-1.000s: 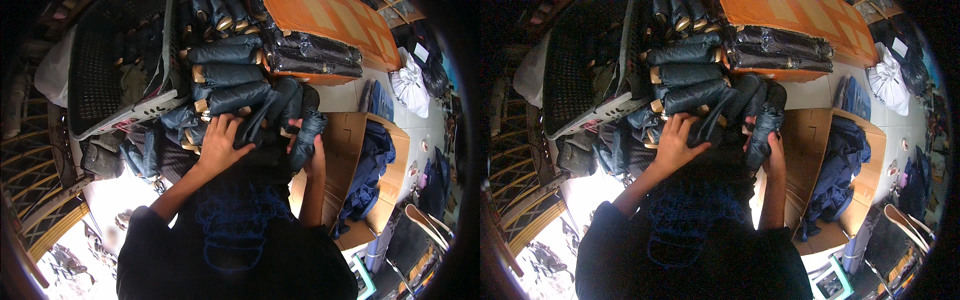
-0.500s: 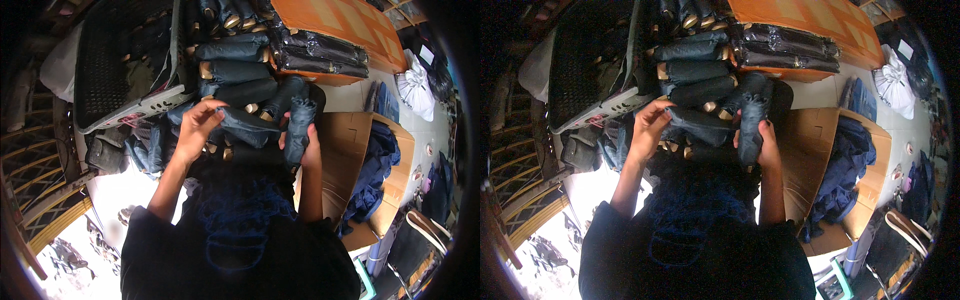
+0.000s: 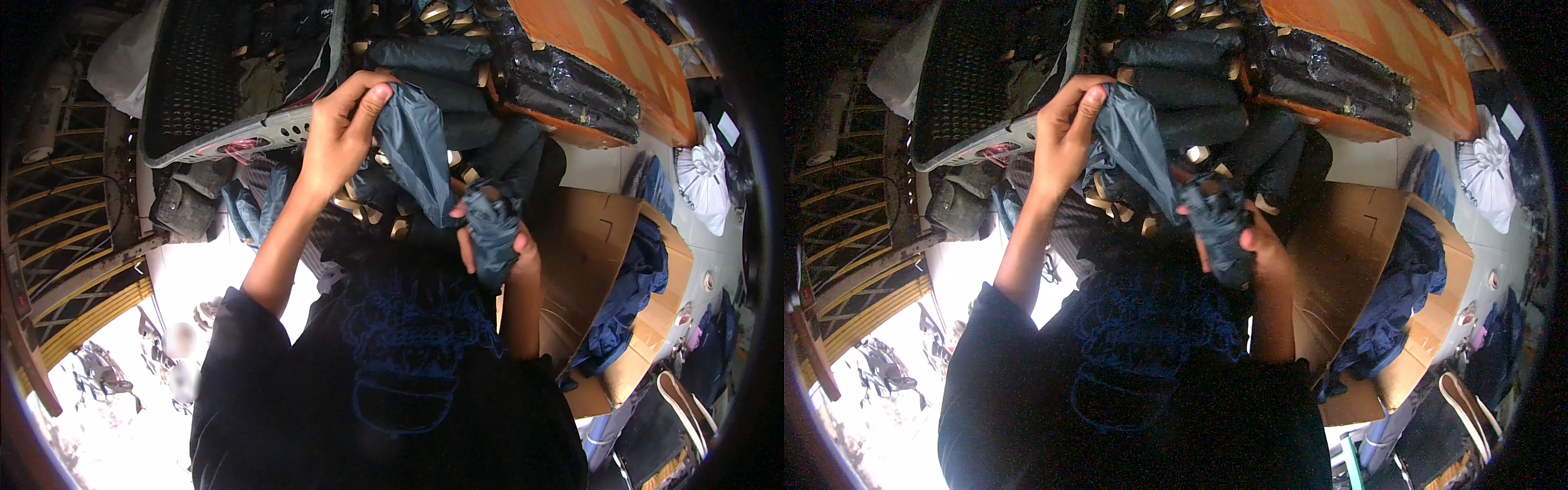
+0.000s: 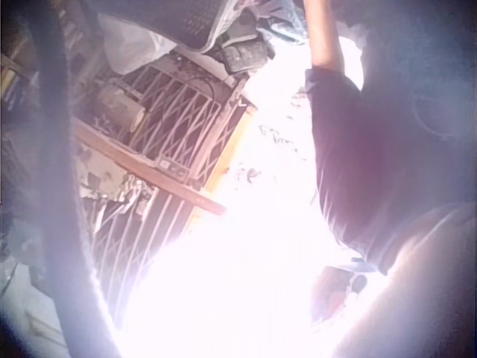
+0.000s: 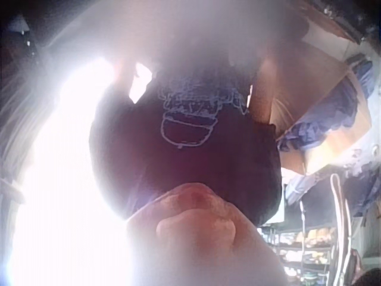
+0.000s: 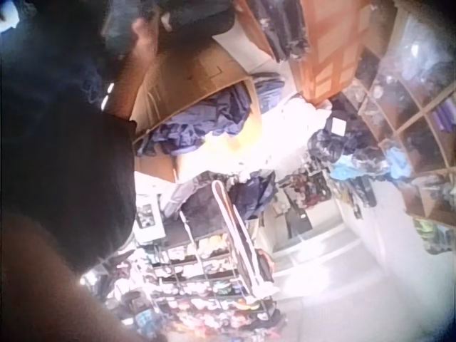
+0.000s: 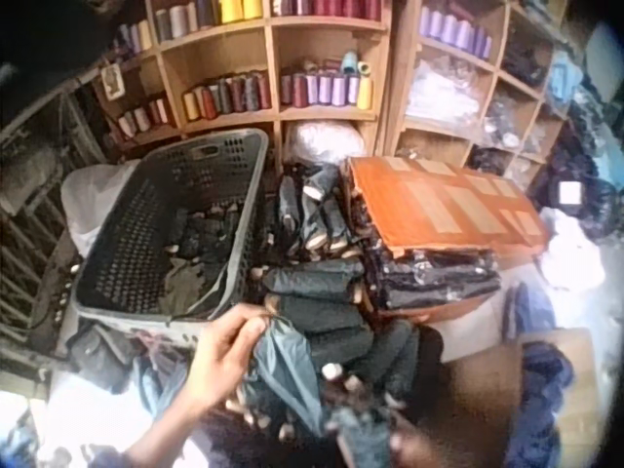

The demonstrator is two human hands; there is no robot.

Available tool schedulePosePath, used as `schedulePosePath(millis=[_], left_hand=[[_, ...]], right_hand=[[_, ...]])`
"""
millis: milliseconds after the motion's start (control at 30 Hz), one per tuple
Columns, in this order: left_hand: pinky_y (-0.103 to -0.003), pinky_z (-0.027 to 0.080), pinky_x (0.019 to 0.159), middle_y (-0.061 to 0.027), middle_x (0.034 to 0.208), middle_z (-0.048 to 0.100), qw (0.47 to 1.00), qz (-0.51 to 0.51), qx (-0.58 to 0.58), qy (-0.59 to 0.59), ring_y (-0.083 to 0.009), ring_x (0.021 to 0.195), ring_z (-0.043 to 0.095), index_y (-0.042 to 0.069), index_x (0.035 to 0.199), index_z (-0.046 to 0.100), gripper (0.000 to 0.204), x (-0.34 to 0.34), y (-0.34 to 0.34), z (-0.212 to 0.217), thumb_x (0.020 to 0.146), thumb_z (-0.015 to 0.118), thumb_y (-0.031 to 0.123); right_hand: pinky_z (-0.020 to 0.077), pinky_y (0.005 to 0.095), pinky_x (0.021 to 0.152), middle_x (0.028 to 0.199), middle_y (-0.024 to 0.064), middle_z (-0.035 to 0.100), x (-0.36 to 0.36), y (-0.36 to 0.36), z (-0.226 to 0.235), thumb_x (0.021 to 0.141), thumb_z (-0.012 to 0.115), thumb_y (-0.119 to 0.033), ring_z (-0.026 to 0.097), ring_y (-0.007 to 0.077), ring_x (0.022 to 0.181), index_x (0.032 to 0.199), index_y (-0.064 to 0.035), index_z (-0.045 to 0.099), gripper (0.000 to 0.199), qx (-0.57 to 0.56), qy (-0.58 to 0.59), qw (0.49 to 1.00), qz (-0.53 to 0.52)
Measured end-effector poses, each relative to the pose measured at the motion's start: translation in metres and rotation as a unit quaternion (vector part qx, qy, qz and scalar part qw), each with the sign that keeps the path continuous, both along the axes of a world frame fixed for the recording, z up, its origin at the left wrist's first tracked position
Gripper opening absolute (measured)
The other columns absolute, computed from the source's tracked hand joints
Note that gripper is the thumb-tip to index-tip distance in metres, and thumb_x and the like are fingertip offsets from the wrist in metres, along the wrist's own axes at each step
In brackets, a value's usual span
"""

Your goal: The person repeatedly picks up dark-colored garments from a cardboard box, folds them by hand, and places them into a black plastic basket. The process is repeated multiple times with similar items.

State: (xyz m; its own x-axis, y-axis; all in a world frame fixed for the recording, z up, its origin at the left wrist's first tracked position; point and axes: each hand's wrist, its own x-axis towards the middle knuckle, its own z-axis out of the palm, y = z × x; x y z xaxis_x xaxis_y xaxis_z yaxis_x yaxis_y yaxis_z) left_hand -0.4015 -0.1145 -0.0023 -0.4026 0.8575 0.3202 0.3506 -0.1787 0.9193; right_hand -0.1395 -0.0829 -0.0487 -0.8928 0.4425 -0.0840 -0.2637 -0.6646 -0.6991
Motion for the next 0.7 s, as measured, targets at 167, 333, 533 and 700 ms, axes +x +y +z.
schedulePosePath(millis=[167,333,533,700], left_hand=[[-0.022,0.042,0.087,-0.0069,0.105,0.065,0.997,-0.032,-0.071,-0.007,-0.0098,0.097,0.056,0.000,0.111,0.062,0.022,-0.011,0.008,0.010,0.098,0.052,0.015],[-0.032,0.047,0.083,-0.0113,0.121,0.052,0.996,0.089,0.005,-0.011,-0.0174,0.094,0.056,0.002,0.119,0.054,0.033,0.015,-0.016,0.013,0.087,0.063,0.010],[-0.036,0.045,0.086,-0.0117,0.112,0.056,0.957,-0.133,-0.005,0.259,-0.0277,0.103,0.055,0.007,0.098,0.065,0.031,0.029,-0.054,-0.009,0.068,0.073,0.007],[-0.033,0.047,0.083,-0.0138,0.102,0.064,0.988,-0.155,-0.020,0.000,-0.0259,0.096,0.061,0.001,0.082,0.064,0.028,0.017,-0.063,-0.017,0.065,0.047,-0.013]], right_hand=[[0.0466,0.0296,0.045,0.137,0.0287,0.043,-0.023,-0.003,0.010,0.077,0.064,-0.061,0.055,0.0191,0.053,0.136,0.0066,0.034,0.095,0.018,-0.039,0.999,-0.003],[0.0476,0.0306,0.043,0.141,0.0287,0.037,-0.023,0.000,0.002,0.082,0.054,-0.065,0.055,0.0191,0.051,0.139,0.0107,0.028,0.098,-0.044,0.028,0.997,-0.054],[0.0492,0.0320,0.047,0.145,0.0247,0.034,-0.019,0.009,0.019,0.084,0.052,-0.064,0.055,0.0190,0.052,0.141,0.0097,0.025,0.097,-0.043,0.022,0.997,-0.065],[0.0451,0.0312,0.045,0.117,0.0146,0.053,-0.020,0.022,0.008,0.082,0.044,-0.073,0.050,0.0171,0.050,0.141,0.0116,0.019,0.106,-0.016,0.012,0.997,-0.074]])
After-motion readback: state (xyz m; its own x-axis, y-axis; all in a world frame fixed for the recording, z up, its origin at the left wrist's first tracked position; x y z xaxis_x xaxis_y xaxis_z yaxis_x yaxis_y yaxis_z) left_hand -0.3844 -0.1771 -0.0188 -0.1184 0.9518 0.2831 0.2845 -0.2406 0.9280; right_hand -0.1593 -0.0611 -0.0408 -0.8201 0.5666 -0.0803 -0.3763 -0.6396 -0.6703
